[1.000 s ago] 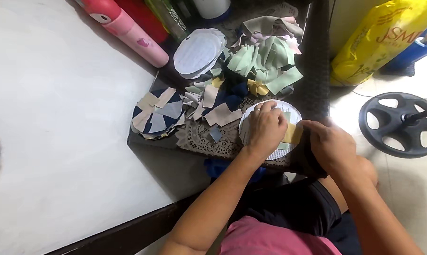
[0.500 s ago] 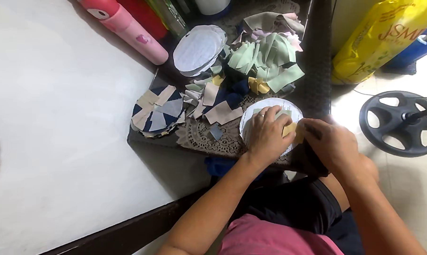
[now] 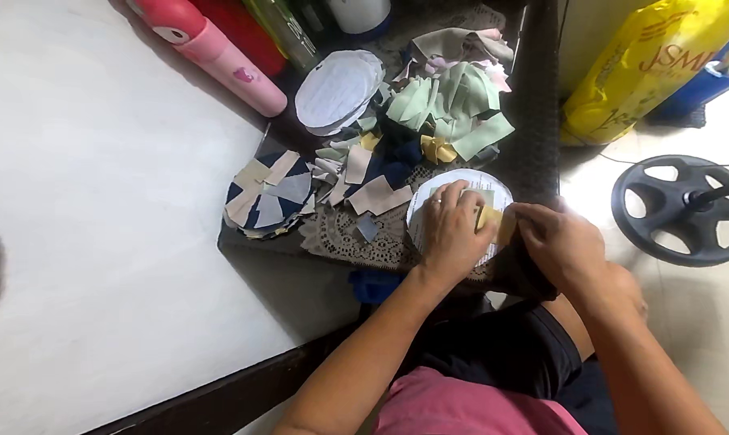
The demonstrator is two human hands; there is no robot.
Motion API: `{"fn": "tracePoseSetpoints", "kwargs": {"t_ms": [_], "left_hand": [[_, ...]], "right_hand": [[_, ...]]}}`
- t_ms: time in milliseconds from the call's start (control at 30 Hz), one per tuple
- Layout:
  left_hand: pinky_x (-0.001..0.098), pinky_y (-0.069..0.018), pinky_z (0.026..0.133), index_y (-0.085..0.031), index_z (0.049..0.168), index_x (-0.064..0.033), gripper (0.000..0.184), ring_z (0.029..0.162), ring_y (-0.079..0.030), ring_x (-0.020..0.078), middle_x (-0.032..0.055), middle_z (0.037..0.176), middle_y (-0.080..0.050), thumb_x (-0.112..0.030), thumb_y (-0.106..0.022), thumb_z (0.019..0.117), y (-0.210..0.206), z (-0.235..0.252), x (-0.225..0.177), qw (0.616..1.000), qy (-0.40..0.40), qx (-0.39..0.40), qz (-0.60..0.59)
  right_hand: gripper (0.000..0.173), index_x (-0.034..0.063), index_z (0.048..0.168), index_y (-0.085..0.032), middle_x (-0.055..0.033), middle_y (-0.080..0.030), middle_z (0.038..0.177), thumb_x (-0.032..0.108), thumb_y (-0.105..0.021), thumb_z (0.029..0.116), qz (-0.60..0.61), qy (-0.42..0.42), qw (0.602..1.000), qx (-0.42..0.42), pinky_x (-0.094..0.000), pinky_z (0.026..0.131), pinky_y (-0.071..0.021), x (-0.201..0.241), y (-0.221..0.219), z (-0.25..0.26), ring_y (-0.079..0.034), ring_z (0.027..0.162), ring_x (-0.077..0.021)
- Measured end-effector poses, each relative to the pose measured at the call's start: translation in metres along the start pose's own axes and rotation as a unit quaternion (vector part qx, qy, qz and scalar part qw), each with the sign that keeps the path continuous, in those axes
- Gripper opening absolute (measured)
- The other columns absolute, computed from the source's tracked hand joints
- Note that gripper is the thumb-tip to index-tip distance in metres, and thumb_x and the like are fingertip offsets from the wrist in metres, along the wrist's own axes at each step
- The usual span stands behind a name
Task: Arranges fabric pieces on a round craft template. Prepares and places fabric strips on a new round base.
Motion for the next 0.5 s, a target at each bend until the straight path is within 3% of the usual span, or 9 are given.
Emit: {"fn": "tracePoseSetpoints", "kwargs": {"t_ms": [200, 500], "left_hand": [[0.0592, -0.0403, 0.104, -0.071, 0.086, -0.0062, 0.020, 0.133, -0.049, 0.0406, 0.0184, 0.137, -0.059, -0.025, -0.073, 0.0924, -0.0011, -0.0011, 0.0015, 0.999, 0.037, -0.026, 0.006], [0.0589, -0.0415, 0.102, -0.071, 0.081, -0.0052, 0.017, 0.132, -0.050, 0.0404, 0.0164, 0.137, -0.061, -0.016, -0.068, 0.0934, -0.0043, -0.0007, 0.0048, 0.998, 0.030, -0.046, -0.002]], "right_hand": [[0.023, 0.0210, 0.117, -0.078, -0.0140, -0.065, 0.096, 0.020, -0.066, 0.0978, 0.001, 0.000, 1.000, 0.001, -0.0529, 0.067, -0.0513, 0.0006, -0.0002, -0.0002, -0.066, 0.085, -0.0328], [0.027, 0.0201, 0.119, -0.077, -0.0160, -0.066, 0.099, 0.015, -0.074, 0.0925, 0.001, -0.003, 1.000, 0.009, -0.0550, 0.068, -0.0518, 0.0009, 0.0007, -0.0004, -0.066, 0.087, -0.0351]]}}
Point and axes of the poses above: each hand's wrist, its own z-axis towards the middle knuckle, its own y-axis out of the back of the hand, x = y × z, the point moved 1 cm from there along z, towards the middle knuckle
